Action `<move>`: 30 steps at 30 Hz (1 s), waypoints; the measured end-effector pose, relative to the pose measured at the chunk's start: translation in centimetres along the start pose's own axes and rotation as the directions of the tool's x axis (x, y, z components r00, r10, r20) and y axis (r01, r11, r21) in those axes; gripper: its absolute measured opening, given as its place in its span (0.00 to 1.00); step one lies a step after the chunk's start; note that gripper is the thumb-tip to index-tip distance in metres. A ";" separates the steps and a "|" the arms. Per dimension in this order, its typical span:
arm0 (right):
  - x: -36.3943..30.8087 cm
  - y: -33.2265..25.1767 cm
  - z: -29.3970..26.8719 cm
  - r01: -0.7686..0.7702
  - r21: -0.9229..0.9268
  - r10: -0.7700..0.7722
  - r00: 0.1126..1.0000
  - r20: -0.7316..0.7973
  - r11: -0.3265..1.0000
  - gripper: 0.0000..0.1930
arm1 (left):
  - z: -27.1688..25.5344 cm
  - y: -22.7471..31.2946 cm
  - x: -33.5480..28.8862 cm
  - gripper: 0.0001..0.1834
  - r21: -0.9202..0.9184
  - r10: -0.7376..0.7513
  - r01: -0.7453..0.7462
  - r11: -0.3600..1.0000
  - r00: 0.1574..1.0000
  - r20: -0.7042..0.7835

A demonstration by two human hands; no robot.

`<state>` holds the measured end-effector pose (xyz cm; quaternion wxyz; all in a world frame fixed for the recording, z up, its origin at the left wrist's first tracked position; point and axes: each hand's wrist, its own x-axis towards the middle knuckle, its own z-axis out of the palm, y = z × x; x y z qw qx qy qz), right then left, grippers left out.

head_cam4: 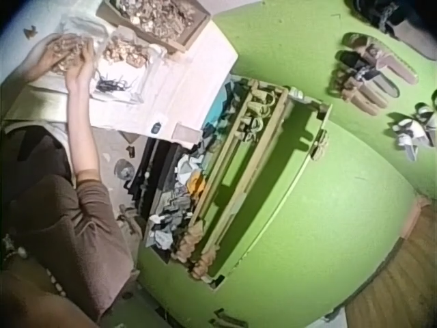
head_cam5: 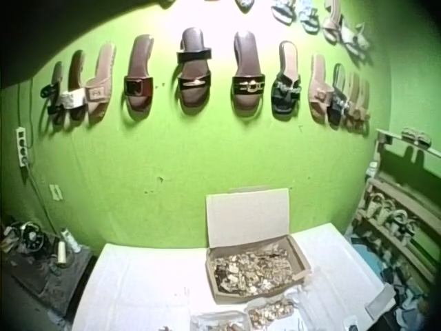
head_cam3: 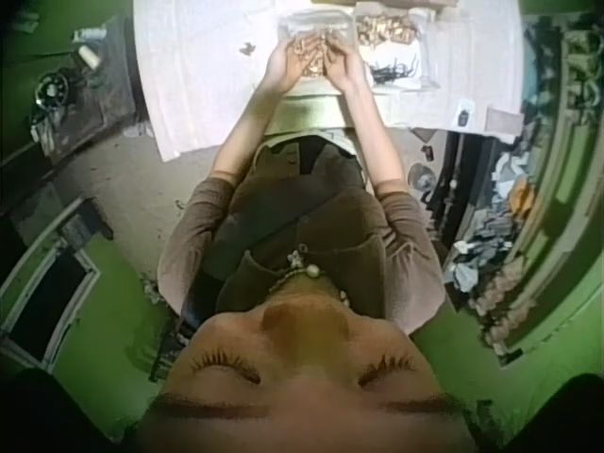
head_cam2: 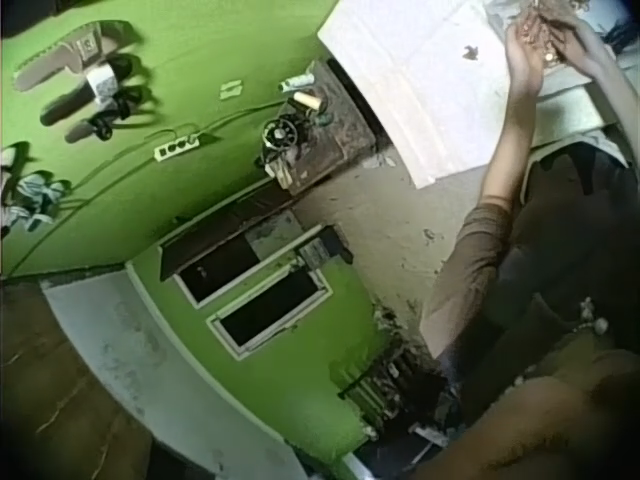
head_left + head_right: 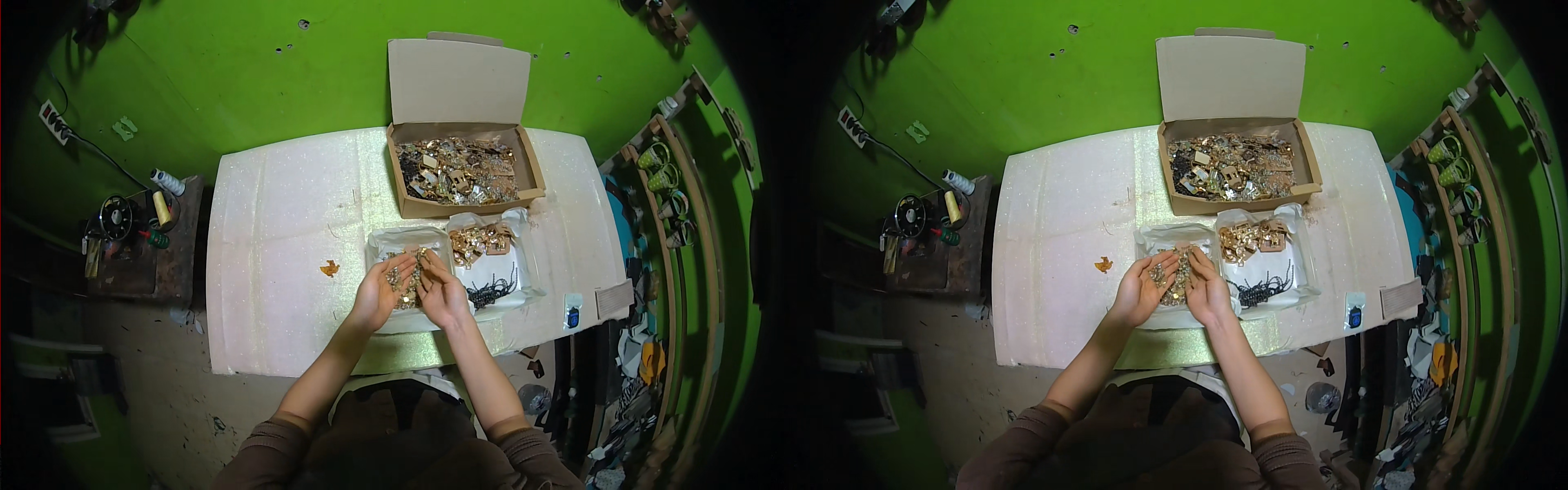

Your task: Sorting small metal shoe components such as eyelets and buckles from a large box into smaller containers.

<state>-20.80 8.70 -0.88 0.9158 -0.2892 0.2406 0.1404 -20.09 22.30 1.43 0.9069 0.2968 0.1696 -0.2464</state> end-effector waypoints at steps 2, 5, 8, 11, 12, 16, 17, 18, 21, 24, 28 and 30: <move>0.0 0.7 0.3 -0.122 0.282 0.131 0.991 -0.014 0.952 0.18 | -0.2 -0.6 0.3 0.17 0.112 0.055 -0.054 0.992 0.998 0.000; 0.3 2.4 0.3 -0.208 0.325 0.192 0.978 0.081 0.923 0.12 | -0.3 -1.0 0.8 0.14 0.384 0.183 -0.189 0.904 0.982 0.053; 0.6 2.8 0.7 -0.240 0.320 0.226 0.971 0.080 0.916 0.09 | -0.2 -1.6 1.1 0.12 0.556 0.272 -0.294 0.777 0.954 0.125; 0.6 2.6 1.3 -0.221 0.284 0.241 0.970 -0.034 0.933 0.06 | -0.8 -1.5 1.4 0.13 0.683 0.281 -0.333 0.650 0.941 0.191; 0.6 2.3 1.5 -0.216 0.259 0.236 0.971 -0.046 0.941 0.05 | -0.9 -1.3 1.5 0.13 0.639 0.269 -0.283 0.715 0.955 0.123; 2.0 1.6 -0.6 -0.195 0.213 0.215 0.973 -0.079 0.957 0.06 | -0.4 -0.5 1.7 0.18 0.485 0.117 -0.087 0.870 0.993 -0.031; 2.3 1.4 -0.8 -0.213 0.219 0.228 0.973 -0.044 0.952 0.09 | -0.6 -0.1 2.0 0.21 0.470 0.030 0.001 0.882 0.998 -0.059; 2.7 1.3 -1.0 -0.215 0.216 0.229 0.973 -0.041 0.953 0.09 | -0.7 0.1 2.1 0.21 0.469 0.035 -0.003 0.883 0.998 -0.059; 3.5 0.4 -0.7 -0.198 0.223 0.192 0.980 0.046 0.955 0.10 | -0.8 0.9 2.5 0.24 0.396 0.020 0.016 0.918 0.996 -0.085; 2.5 -0.8 0.4 -0.156 0.074 0.154 0.987 0.034 0.985 0.08 | 0.0 1.8 1.7 0.25 0.415 0.005 0.046 0.908 0.992 -0.123; 0.5 -1.6 1.5 -0.112 -0.212 0.129 0.990 0.065 0.971 0.15 | -0.8 2.0 0.6 0.25 0.310 -0.073 0.102 0.945 0.992 -0.102; 0.5 -1.8 0.7 -0.104 -0.249 0.121 0.991 0.054 0.963 0.16 | -1.0 1.4 0.4 0.25 0.367 -0.063 0.093 0.926 0.994 -0.094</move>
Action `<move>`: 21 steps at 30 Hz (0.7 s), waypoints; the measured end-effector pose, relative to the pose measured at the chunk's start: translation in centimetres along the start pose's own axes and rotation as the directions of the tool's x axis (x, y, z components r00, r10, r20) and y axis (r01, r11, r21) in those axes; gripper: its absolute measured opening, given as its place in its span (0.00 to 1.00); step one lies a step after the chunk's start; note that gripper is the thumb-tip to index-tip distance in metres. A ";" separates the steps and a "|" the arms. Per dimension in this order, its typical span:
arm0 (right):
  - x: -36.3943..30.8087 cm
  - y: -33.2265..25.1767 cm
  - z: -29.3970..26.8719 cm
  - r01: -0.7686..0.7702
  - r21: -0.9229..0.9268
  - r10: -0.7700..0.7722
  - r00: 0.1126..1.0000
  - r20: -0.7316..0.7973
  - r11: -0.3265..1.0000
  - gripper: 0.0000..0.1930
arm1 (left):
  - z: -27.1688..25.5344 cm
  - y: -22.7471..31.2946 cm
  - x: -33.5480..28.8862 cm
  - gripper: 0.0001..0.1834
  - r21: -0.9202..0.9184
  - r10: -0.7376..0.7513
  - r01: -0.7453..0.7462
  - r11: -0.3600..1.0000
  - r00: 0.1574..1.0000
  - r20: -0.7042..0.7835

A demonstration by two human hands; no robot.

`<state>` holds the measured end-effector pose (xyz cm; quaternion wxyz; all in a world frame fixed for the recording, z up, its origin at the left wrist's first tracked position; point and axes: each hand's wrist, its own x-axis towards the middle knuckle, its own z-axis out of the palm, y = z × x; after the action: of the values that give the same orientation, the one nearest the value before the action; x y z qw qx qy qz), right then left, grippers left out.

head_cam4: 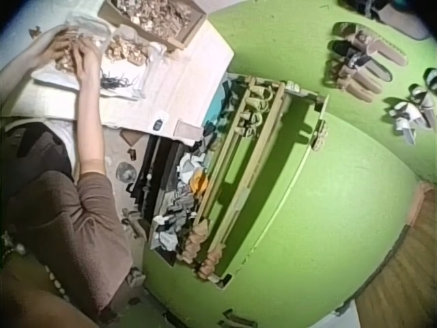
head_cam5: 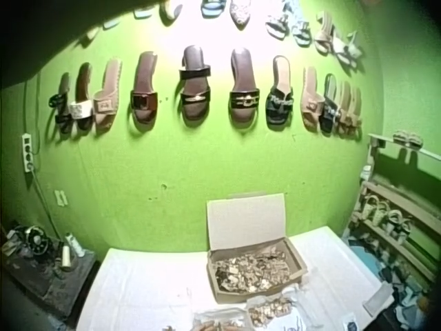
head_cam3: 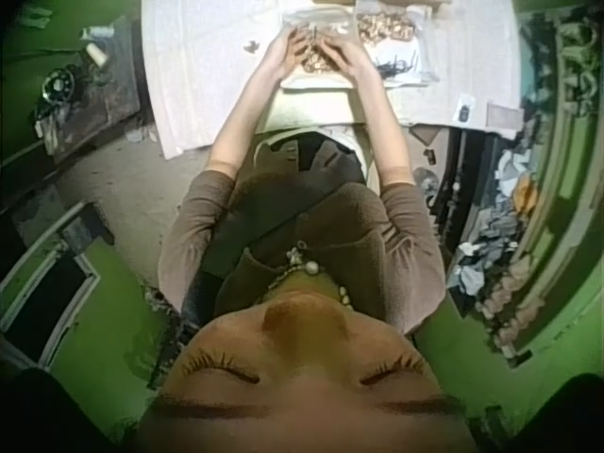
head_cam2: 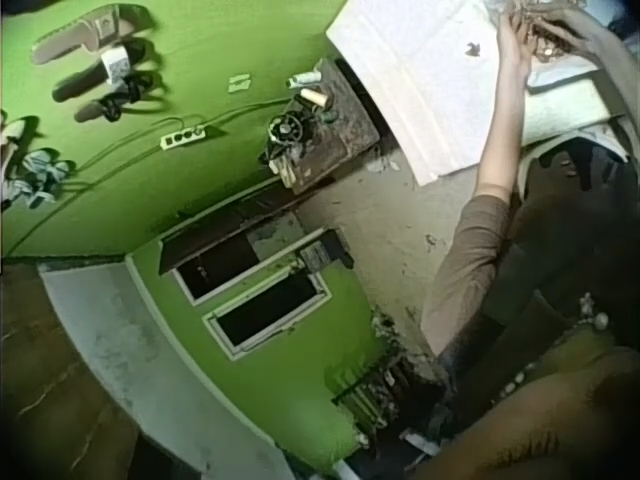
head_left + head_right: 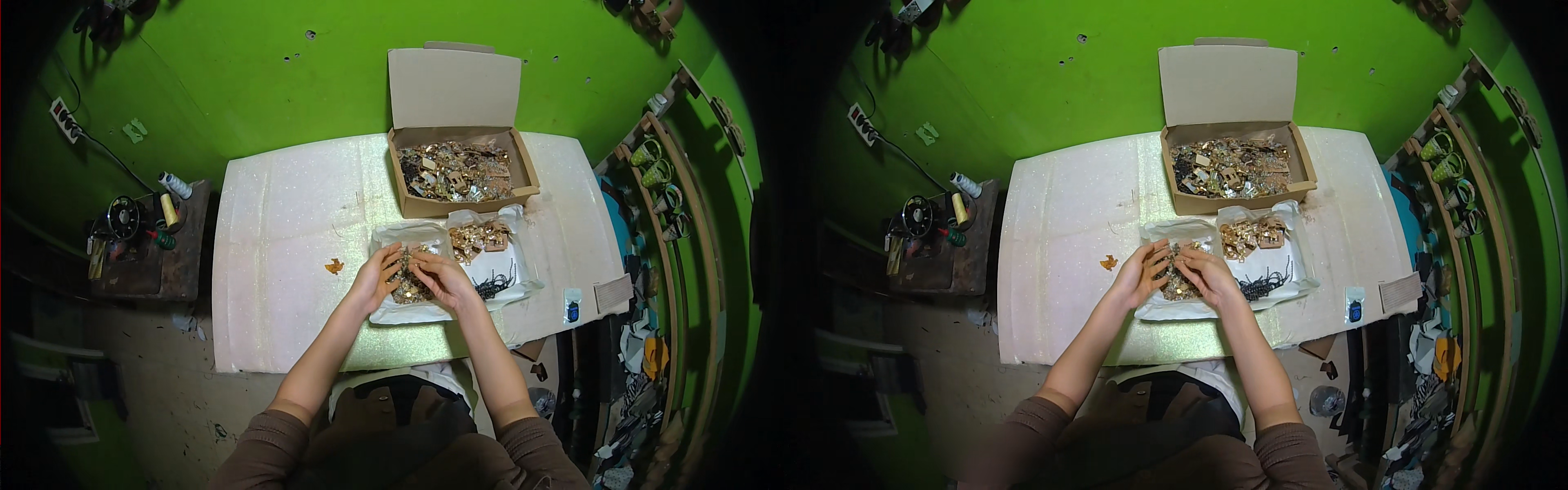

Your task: Sorting small metal shoe components such as eyelets and buckles from a large box into smaller containers.

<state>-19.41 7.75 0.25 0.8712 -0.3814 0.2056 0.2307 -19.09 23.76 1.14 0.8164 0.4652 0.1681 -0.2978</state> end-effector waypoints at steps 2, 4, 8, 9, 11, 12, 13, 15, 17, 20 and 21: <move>-0.1 0.1 -0.6 0.003 -0.040 -0.003 1.000 -0.009 0.999 0.16 | -0.1 -0.6 0.1 0.25 0.010 -0.005 0.006 1.000 1.000 -0.013; -0.2 0.2 -0.9 -0.020 0.017 0.020 1.000 -0.008 1.000 0.15 | -0.3 -1.1 0.2 0.25 0.020 -0.008 0.009 1.000 1.000 -0.027; -1.3 0.0 -0.1 -0.101 0.206 0.087 0.993 0.077 0.973 0.16 | -0.9 -1.6 0.2 0.24 -0.170 -0.040 0.048 0.984 0.998 0.054; -1.4 0.0 0.1 -0.084 0.181 0.064 0.991 0.116 0.980 0.16 | -1.0 -1.7 0.2 0.24 -0.300 -0.050 0.078 0.951 0.994 0.101; -1.6 0.2 0.5 -0.067 0.155 0.043 0.987 0.156 0.986 0.17 | -0.8 -1.9 0.3 0.24 -0.413 -0.051 0.101 0.905 0.990 0.132; -1.7 0.5 0.9 -0.040 0.002 0.039 0.988 0.151 0.999 0.17 | -0.6 -2.0 0.4 0.25 -0.516 -0.047 0.128 0.847 0.985 0.167; -1.7 0.7 1.2 -0.011 -0.152 0.034 0.989 0.147 0.988 0.17 | -0.4 -2.2 0.3 0.25 -0.517 -0.047 0.128 0.846 0.985 0.167; -1.7 0.9 1.6 0.028 -0.316 0.008 0.994 0.111 0.948 0.16 | 0.4 -2.2 -0.1 0.24 -0.517 -0.024 0.144 0.844 0.972 0.232; -1.7 1.1 1.9 0.099 -0.500 -0.068 0.994 0.080 0.860 0.15 | 0.0 -2.8 0.5 0.22 -0.548 -0.034 0.152 0.823 0.975 0.220; -2.0 0.6 2.6 0.108 -0.585 -0.068 0.994 0.089 0.804 0.14 | -1.0 -3.3 1.4 0.20 -0.617 -0.028 0.154 0.771 0.978 0.208; -2.1 0.4 2.7 0.107 -0.585 -0.068 0.994 0.089 0.804 0.14 | -1.2 -3.4 1.5 0.20 -0.653 -0.016 0.153 0.742 0.977 0.211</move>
<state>-20.84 9.53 2.79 0.7258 -0.6342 0.0783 0.2547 -20.13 22.94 -2.51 0.9263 0.1046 0.2047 -0.2986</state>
